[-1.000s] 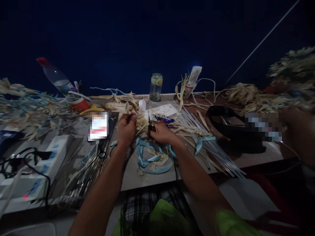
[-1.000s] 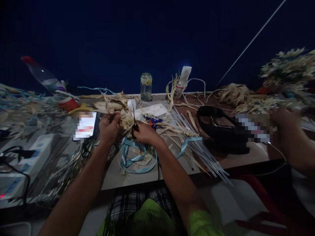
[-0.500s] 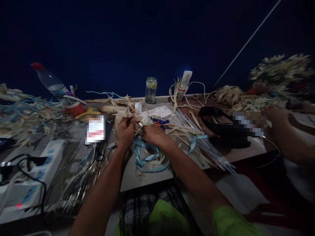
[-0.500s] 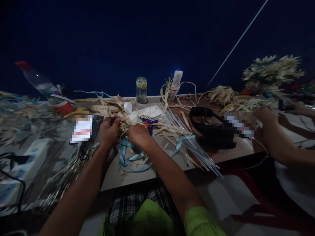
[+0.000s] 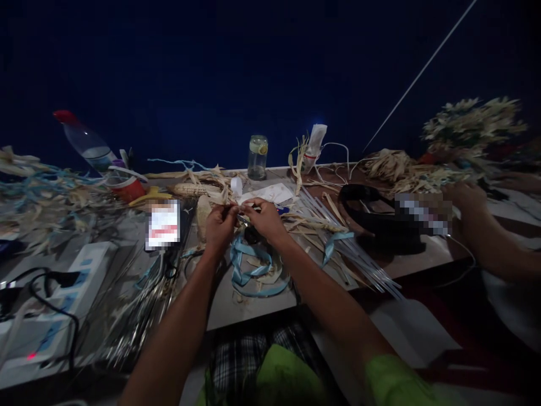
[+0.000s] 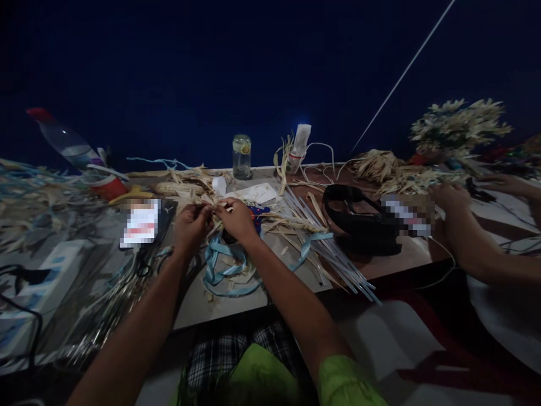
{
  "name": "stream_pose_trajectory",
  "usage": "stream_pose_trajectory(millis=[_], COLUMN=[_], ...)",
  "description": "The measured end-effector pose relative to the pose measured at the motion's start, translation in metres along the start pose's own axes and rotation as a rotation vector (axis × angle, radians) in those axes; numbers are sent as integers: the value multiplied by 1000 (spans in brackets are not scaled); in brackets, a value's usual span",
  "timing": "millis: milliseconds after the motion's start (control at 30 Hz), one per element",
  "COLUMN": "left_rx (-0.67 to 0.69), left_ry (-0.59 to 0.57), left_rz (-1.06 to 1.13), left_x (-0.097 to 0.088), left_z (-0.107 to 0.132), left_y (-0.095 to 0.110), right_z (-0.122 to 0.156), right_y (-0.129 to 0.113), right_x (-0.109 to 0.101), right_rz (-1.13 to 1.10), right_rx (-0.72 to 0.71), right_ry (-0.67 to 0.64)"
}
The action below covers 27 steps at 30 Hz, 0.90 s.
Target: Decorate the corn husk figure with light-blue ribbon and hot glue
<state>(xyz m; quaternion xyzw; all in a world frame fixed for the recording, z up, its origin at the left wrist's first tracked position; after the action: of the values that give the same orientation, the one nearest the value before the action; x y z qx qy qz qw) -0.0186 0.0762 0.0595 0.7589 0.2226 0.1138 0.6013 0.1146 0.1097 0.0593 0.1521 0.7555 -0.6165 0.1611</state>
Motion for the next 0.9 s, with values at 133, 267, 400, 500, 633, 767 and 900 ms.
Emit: stream_pose_trajectory(millis=[133,267,400,500,633,767,900], left_rx=[-15,-21,-114,-119,-58,-98,-245], left_ry=[-41,-60,-151,-237,-299,-328,-329], left_rz=[78,168,190,130,62,96,375], left_x=[5,8,21,31,37,38,35], left_z=[0,-2,0,5,8,8,6], left_y=[-3,-11,-24,-25,-21,-26,-31], right_z=[-9,-13,-3,7,8,8,8], right_y=[13,11,-18,-30,-30,-35,-38], right_x=[-9,-24,-18,-9,-4,-11,-24], right_rz=[-201,-433,-540,-547,-494,-462,-461], right_rx=[60,60,-105,-176,-260,-392,-443], right_ry=[127,130,-149,-302,-322,-234,-105])
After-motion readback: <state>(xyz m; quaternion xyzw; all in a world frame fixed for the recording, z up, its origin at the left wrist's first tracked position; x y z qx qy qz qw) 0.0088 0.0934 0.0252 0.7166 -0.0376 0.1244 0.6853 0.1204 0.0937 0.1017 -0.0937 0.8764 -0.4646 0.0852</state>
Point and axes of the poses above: each hand's wrist, its own z-axis away from the middle knuckle, its own x-axis out of the palm, y = z × x, the point moved 10 cm from there along -z, towards the middle knuckle, and after that the axes turned 8 degrees about y, right-handed, at the moved point
